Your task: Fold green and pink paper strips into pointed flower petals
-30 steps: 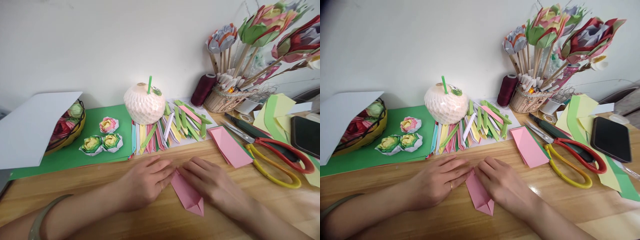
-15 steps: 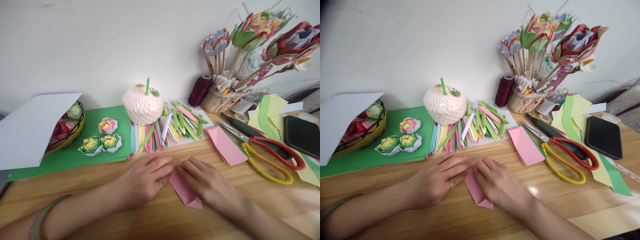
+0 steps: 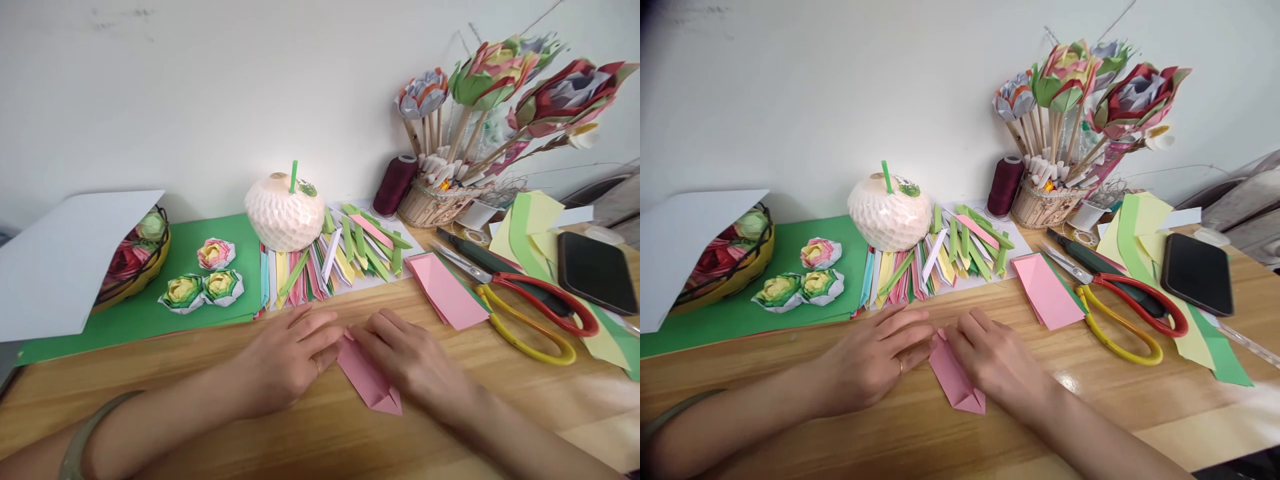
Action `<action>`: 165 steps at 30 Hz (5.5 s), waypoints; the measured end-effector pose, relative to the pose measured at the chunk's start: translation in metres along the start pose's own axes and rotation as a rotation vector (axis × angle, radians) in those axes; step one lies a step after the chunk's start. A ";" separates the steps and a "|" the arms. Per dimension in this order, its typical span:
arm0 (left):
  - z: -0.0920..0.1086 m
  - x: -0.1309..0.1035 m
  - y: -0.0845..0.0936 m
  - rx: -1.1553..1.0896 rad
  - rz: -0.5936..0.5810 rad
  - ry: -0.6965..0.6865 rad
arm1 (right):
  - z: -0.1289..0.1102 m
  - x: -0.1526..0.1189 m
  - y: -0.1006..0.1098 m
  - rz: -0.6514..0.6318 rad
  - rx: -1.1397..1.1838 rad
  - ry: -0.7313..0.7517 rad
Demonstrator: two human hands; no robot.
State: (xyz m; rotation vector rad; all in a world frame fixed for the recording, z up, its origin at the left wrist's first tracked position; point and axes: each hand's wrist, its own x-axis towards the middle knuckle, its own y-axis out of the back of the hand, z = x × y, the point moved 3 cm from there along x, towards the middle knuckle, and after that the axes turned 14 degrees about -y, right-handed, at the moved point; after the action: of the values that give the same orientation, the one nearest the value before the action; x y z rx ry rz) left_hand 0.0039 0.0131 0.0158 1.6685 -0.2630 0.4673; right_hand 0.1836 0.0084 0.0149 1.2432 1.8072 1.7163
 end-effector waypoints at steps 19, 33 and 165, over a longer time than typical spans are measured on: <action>-0.001 -0.004 -0.005 -0.052 -0.014 0.042 | 0.010 0.008 -0.008 0.045 0.215 -0.275; -0.001 -0.007 -0.004 -0.064 -0.079 0.039 | 0.002 0.002 0.003 0.001 0.066 0.050; -0.015 -0.005 -0.006 -0.417 0.075 0.694 | 0.022 0.011 0.004 -0.163 0.397 -0.360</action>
State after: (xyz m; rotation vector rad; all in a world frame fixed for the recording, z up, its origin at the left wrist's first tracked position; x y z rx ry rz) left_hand 0.0000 0.0280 0.0103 1.0174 0.0911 0.9446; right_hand 0.1954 0.0297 0.0171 1.3997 2.0088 0.9969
